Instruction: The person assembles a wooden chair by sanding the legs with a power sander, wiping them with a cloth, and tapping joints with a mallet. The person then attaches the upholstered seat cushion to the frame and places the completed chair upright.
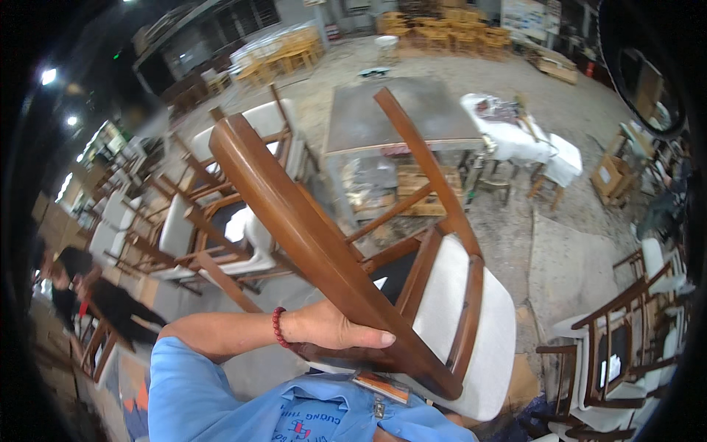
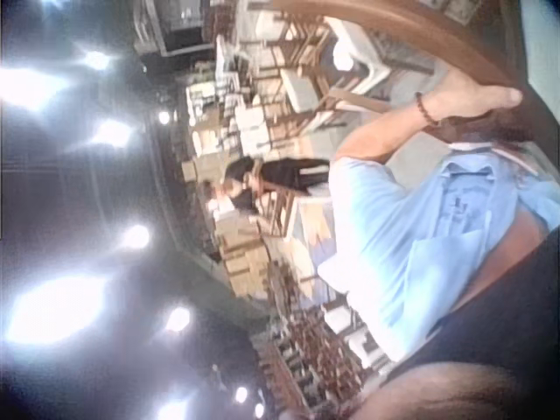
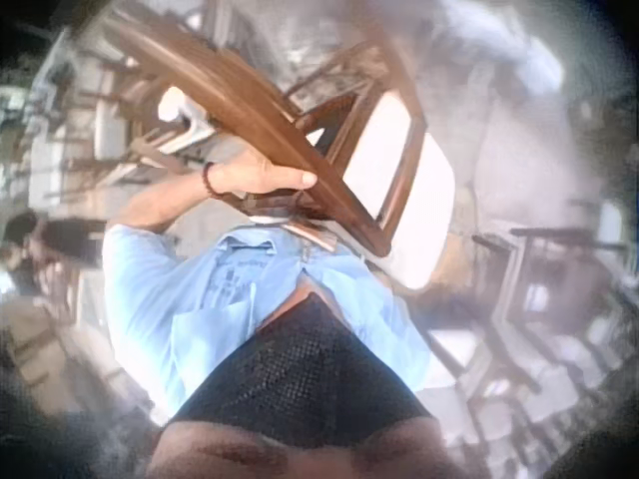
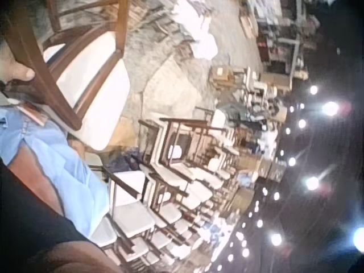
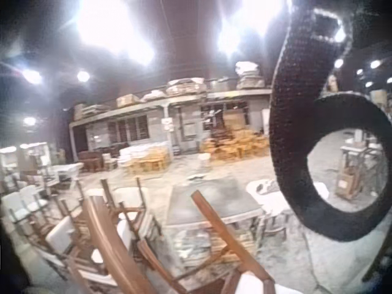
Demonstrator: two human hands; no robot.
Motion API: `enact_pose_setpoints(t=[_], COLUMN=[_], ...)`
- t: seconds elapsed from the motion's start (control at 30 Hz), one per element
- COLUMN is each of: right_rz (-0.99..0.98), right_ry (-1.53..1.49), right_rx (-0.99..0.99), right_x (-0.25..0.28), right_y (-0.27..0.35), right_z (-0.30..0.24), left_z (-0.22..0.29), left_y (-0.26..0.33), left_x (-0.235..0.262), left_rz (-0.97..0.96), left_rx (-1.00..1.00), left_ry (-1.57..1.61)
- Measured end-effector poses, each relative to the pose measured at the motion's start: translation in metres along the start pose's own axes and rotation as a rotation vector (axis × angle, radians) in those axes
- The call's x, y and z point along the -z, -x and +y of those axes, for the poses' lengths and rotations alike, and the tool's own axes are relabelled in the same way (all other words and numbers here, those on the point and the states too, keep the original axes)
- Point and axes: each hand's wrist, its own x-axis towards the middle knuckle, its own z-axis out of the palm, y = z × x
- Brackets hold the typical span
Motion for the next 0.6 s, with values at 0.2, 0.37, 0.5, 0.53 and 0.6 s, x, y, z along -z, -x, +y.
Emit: enact_pose_setpoints(t=[0.2, 0.37, 0.5, 0.53, 0.6], right_rz=[0.373, 0.638, 0.757, 0.772, 0.834], right_ry=[-0.249, -0.363, -0.382, -0.37, -0.337], right_rx=[0.252, 0.63, 0.95, 1.021, 1.193], right_x=[0.008, -0.029, -0.09, -0.109, -0.138], right_y=[0.001, -0.032, -0.049, -0.05, -0.045], right_z=[-0.093, -0.221, -0.37, -0.408, -0.49], left_z=[-0.007, -0.025, -0.041, -0.044, -0.04], left_y=[-0.109, -0.206, -0.288, -0.31, -0.357], left_x=[0.085, 0.2, 0.335, 0.365, 0.422], left_rz=[-0.298, -0.228, -0.275, -0.274, -0.271], left_rx=[-0.259, -0.582, -0.504, -0.501, -0.511], left_ry=[0.084, 0.192, 0.448, 0.545, 0.723])
